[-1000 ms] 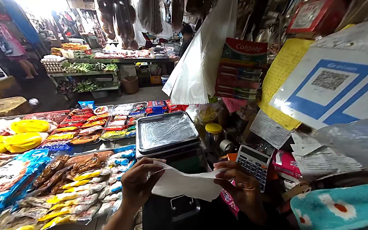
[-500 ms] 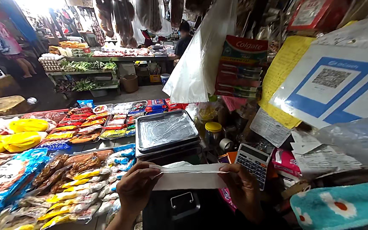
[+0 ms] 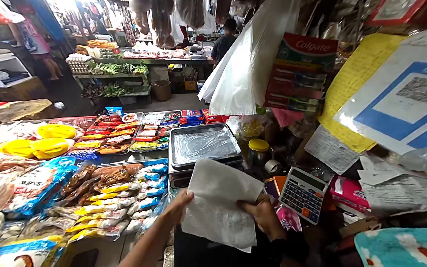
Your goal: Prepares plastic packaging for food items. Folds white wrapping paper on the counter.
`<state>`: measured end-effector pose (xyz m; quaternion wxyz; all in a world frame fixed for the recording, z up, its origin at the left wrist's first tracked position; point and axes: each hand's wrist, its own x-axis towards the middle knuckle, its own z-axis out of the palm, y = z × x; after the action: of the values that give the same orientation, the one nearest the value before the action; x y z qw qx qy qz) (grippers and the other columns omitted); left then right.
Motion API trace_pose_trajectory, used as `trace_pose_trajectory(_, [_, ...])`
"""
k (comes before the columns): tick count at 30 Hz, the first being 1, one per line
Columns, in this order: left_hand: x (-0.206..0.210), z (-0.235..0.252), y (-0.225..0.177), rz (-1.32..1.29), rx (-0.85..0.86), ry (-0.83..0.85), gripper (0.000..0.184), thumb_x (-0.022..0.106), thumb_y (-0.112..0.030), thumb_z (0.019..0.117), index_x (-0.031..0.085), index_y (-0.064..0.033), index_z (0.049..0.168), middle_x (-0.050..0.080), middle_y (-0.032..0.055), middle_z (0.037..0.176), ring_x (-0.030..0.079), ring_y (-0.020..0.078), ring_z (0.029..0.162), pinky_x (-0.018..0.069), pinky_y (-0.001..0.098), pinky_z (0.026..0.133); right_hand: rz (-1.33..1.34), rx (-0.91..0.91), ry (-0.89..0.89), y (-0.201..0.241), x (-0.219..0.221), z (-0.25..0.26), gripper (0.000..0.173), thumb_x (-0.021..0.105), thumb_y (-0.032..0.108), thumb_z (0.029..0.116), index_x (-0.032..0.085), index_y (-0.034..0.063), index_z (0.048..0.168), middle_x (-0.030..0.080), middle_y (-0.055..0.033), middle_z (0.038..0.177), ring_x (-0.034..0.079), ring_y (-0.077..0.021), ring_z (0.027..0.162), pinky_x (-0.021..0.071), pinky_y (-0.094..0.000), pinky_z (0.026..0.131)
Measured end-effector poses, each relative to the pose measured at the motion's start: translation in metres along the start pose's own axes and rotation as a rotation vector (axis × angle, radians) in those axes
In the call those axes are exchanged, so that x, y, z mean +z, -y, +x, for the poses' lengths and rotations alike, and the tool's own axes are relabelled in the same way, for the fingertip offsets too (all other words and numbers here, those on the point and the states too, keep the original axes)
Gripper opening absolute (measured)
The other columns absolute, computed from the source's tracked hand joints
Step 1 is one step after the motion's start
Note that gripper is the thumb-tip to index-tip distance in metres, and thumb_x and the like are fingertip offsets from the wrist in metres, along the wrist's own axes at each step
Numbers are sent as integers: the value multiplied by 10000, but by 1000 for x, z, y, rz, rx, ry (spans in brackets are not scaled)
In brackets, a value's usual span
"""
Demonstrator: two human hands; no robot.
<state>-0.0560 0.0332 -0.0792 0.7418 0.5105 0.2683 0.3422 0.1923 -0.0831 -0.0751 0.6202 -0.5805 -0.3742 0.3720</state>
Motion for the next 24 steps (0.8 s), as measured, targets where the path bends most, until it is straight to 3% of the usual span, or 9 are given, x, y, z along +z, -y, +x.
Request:
trace_pose_trajectory(3, [-2, 9, 24, 50, -117, -25, 200, 678, -102, 949, 631, -11, 1121, 761, 31, 879, 741, 124, 787, 633, 325, 772, -72, 71, 29, -27, -5, 3, 262, 803, -104, 754, 711, -65, 996, 770, -102, 897, 750, -137, 842, 636, -324, 830])
trace_pose_trajectory(7, [-22, 19, 35, 27, -208, 104, 610, 386, -570, 1036, 545, -83, 1366, 740, 20, 1120, 716, 130, 1017, 600, 367, 900, -211, -4, 45, -47, -11, 2, 211, 804, -48, 771, 723, -44, 966, 769, -78, 871, 744, -103, 826, 628, -296, 824])
trace_pose_trajectory(8, [-24, 21, 34, 35, -220, 111, 575, 418, -547, 1032, 558, -89, 1352, 743, 22, 1113, 719, 133, 1009, 602, 367, 891, -252, -36, 34, -48, -11, 1, 187, 806, -32, 774, 731, -37, 945, 770, -69, 858, 743, -90, 814, 628, -288, 816])
trace_pose_trajectory(11, [-29, 28, 37, 206, -160, 107, 284, 692, -71, 923, 630, 0, 1191, 756, 57, 969, 739, 152, 874, 625, 362, 823, -345, -227, -34, -46, -9, -7, 144, 785, 3, 772, 737, -27, 905, 768, -37, 855, 725, -20, 819, 611, -231, 816])
trace_pose_trajectory(13, [-35, 29, 42, 210, -32, 136, 164, 690, 2, 895, 697, -42, 1053, 764, -1, 900, 734, 98, 831, 620, 318, 798, -323, -481, -65, -44, -11, -12, 123, 737, 24, 775, 746, -8, 893, 764, 13, 896, 700, 44, 877, 587, -175, 850])
trace_pose_trajectory(15, [-39, 25, 44, 124, 200, 152, 138, 720, -48, 873, 771, -164, 928, 764, -80, 867, 711, 24, 807, 603, 263, 772, -213, -674, 34, -29, -15, -11, 74, 703, 117, 889, 761, 125, 935, 754, 62, 1050, 685, 13, 1018, 576, -202, 922])
trace_pose_trajectory(17, [-41, 22, 39, 76, 456, 244, 108, 747, -238, 917, 810, -276, 996, 771, -131, 941, 701, -31, 866, 592, 216, 803, -86, -733, 203, -4, -19, -9, 123, 668, 203, 987, 789, 203, 1011, 743, -7, 1196, 689, -138, 1140, 577, -305, 987])
trace_pose_trajectory(20, [-40, 14, 15, 181, 674, 385, 200, 604, -259, 1026, 789, -227, 1094, 763, -95, 1047, 690, -8, 986, 570, 216, 896, -31, -713, 335, 20, -23, -7, 146, 650, 217, 995, 792, 215, 1028, 755, 29, 1112, 696, -80, 1076, 578, -240, 941])
trace_pose_trajectory(24, [-40, 3, -1, 124, 598, 437, 314, 482, -276, 1080, 779, -177, 1110, 759, -43, 1086, 693, 44, 1033, 569, 253, 925, -105, -692, 436, 26, -29, 1, 256, 533, 125, 1019, 778, 191, 990, 735, 35, 1107, 672, -49, 1077, 560, -214, 944])
